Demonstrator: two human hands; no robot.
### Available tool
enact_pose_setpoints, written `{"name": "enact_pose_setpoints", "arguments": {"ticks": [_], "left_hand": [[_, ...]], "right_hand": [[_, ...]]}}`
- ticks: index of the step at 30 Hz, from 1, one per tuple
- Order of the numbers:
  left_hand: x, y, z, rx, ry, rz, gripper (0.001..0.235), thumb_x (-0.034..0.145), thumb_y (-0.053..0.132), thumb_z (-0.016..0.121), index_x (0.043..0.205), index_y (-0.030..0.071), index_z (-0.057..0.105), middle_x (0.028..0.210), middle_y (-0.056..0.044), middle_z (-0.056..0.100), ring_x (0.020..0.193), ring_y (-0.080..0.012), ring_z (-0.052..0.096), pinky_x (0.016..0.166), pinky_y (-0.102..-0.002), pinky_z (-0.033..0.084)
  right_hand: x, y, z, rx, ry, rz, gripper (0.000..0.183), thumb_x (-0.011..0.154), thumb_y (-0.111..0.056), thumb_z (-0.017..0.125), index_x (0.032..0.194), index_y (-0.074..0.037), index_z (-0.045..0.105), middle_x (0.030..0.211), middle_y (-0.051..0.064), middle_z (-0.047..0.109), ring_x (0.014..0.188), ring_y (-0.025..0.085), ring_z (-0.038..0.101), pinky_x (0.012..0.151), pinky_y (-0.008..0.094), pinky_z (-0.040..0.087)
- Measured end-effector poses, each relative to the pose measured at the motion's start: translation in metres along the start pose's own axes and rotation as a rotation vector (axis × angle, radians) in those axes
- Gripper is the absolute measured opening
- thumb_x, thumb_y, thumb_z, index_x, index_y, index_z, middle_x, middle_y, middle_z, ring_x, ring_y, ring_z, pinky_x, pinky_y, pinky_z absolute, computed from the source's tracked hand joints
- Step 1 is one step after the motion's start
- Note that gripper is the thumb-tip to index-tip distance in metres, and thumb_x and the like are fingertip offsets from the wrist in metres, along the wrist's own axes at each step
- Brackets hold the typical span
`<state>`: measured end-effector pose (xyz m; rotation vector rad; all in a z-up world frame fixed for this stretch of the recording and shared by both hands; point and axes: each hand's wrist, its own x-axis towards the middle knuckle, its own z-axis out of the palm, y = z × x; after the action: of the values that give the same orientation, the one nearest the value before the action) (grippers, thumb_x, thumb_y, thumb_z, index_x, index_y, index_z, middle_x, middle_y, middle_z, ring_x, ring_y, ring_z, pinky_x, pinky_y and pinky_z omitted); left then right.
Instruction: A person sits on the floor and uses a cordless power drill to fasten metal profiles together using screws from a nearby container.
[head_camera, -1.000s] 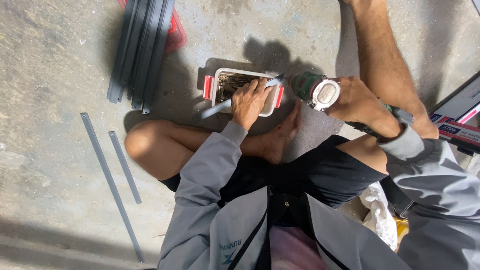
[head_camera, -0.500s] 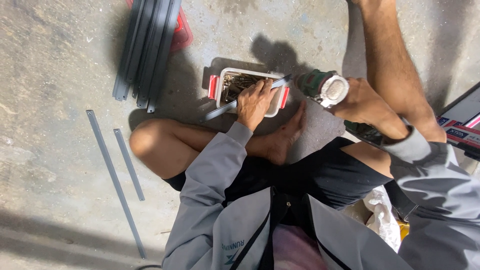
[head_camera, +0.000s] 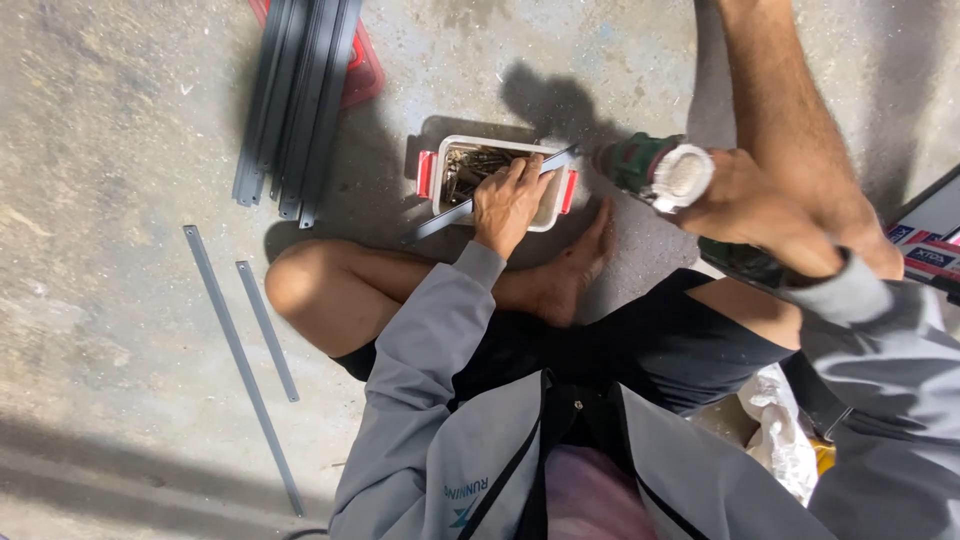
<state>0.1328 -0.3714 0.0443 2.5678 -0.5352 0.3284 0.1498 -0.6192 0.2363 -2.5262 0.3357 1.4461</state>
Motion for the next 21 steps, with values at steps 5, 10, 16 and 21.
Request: {"name": "enact_pose_setpoints", "arguments": {"ticks": [5, 10, 16, 21], "left_hand": [[0.001, 0.001, -0.002, -0.006, 0.007, 0.002, 0.033, 0.091, 0.033, 0.080, 0.115, 0.011, 0.073, 0.089, -0.003, 0.068, 0.060, -0.0195, 0.065, 0.054, -0.031, 0.053], [0.024, -0.004, -0.039, -0.324, -0.172, -0.221, 0.025, 0.093, 0.026, 0.074, 0.113, 0.012, 0.075, 0.092, -0.005, 0.077, 0.060, -0.0167, 0.067, 0.052, -0.029, 0.050], [0.023, -0.048, -0.148, -1.260, 0.317, -0.876, 0.027, 0.097, 0.021, 0.068, 0.112, -0.001, 0.070, 0.105, -0.012, 0.074, 0.097, -0.0192, 0.075, 0.080, -0.028, 0.063], [-0.079, -0.104, -0.055, -1.715, 0.518, -1.220, 0.029, 0.101, 0.017, 0.067, 0.113, -0.008, 0.060, 0.106, -0.017, 0.070, 0.089, -0.0226, 0.073, 0.081, -0.028, 0.064]], "right_hand": [[-0.060, 0.024, 0.006, 0.069, 0.264, -0.157, 0.042, 0.077, -0.011, 0.078, 0.117, -0.007, 0.067, 0.096, 0.009, 0.075, 0.085, 0.024, 0.073, 0.084, 0.036, 0.059], [-0.112, 0.043, 0.017, 0.130, 0.548, -0.333, 0.029, 0.080, -0.026, 0.079, 0.103, -0.010, 0.073, 0.084, 0.003, 0.074, 0.076, 0.020, 0.070, 0.077, 0.035, 0.056], [-0.105, 0.071, 0.085, 1.274, 0.412, -0.285, 0.023, 0.085, 0.006, 0.069, 0.108, 0.005, 0.067, 0.091, 0.012, 0.069, 0.066, 0.016, 0.057, 0.054, 0.024, 0.045], [-0.103, 0.073, 0.094, 1.300, 0.386, -0.222, 0.023, 0.082, 0.007, 0.071, 0.104, 0.002, 0.067, 0.078, 0.007, 0.063, 0.063, 0.016, 0.055, 0.053, 0.027, 0.043]]}}
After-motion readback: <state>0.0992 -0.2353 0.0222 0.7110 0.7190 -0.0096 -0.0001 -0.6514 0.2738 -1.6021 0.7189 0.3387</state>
